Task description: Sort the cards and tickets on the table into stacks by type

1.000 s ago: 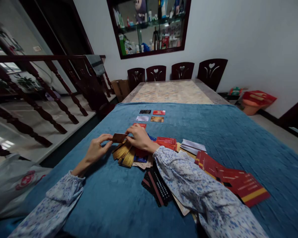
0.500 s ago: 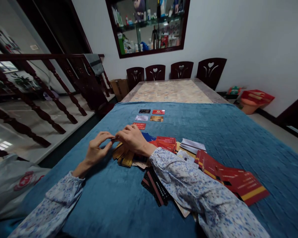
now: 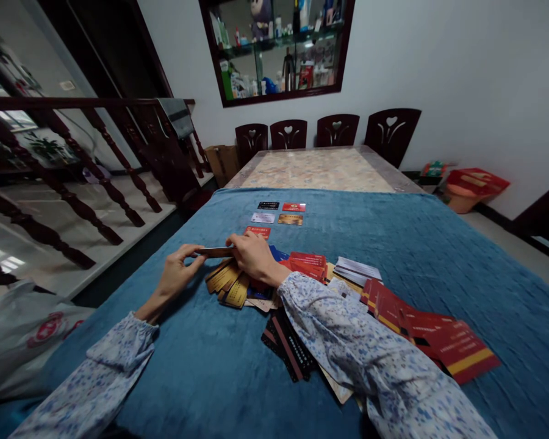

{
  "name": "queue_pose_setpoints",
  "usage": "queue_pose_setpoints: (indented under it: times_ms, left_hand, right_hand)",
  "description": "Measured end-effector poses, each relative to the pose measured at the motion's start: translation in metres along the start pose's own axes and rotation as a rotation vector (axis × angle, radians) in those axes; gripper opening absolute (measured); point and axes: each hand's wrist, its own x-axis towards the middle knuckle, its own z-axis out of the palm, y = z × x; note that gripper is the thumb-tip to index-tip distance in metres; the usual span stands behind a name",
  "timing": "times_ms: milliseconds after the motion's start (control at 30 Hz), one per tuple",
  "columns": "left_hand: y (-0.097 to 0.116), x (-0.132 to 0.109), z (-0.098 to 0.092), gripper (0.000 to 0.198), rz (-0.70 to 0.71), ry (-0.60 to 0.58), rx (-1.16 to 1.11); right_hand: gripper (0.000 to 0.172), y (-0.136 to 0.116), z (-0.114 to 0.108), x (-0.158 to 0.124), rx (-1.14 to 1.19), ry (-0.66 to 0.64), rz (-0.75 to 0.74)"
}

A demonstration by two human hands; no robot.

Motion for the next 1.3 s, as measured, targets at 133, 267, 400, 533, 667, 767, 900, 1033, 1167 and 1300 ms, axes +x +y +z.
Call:
queue_pose_setpoints:
  times_ms: [133, 267, 400, 533, 667, 767, 900, 1033, 1167, 1300]
  left_hand:
    - [-0.005, 0.0, 0.002, 0.027, -0.059, -0.034, 0.005]
    - [-0.008, 0.001, 0.007, 0.032, -0.086, -0.023, -0.024]
    - [-0.01, 0.003, 0.009, 0.039, -0.107, 0.001, 0.008]
    - [-0.013, 0.005, 0.009, 0.034, -0.106, -0.008, 0.036]
    - [-0.019, 0.006, 0.011, 0.032, -0.07, -0.07, 0.075]
    - [-0.025, 0.006, 0.014, 0.042, -0.06, -0.102, 0.116]
    - [-0.031, 0.007, 0.016, 0.046, -0.047, -0.105, 0.15]
    - [-0.034, 0.009, 0.014, 0.05, -0.035, -0.1, 0.186]
    - [-0.035, 0.013, 0.011, 0.054, -0.035, -0.109, 0.209]
    - [-0.034, 0.017, 0.01, 0.056, -0.036, -0.094, 0.211]
  right_hand:
    - [0.025, -0.003, -0.001, 0.003, -0.009, -0.039, 0.069]
    - [0.032, -0.006, -0.004, 0.012, -0.094, -0.043, 0.078]
    - [0.035, -0.008, -0.005, 0.027, -0.189, -0.105, 0.059]
    - [0.031, -0.005, -0.001, 0.039, -0.233, -0.145, 0.078]
    - [0.033, 0.0, 0.003, 0.043, -0.241, -0.173, 0.103]
    - [0.034, 0.002, 0.005, 0.042, -0.225, -0.192, 0.076]
    - [0.032, 0.003, 0.005, 0.041, -0.166, -0.219, 0.019]
    - [0.031, 0.003, 0.007, 0.044, -0.147, -0.216, 0.003]
    - [0.034, 0.003, 0.006, 0.047, -0.147, -0.196, -0.018]
    - [0.035, 0.004, 0.0, 0.045, -0.17, -0.188, -0.024]
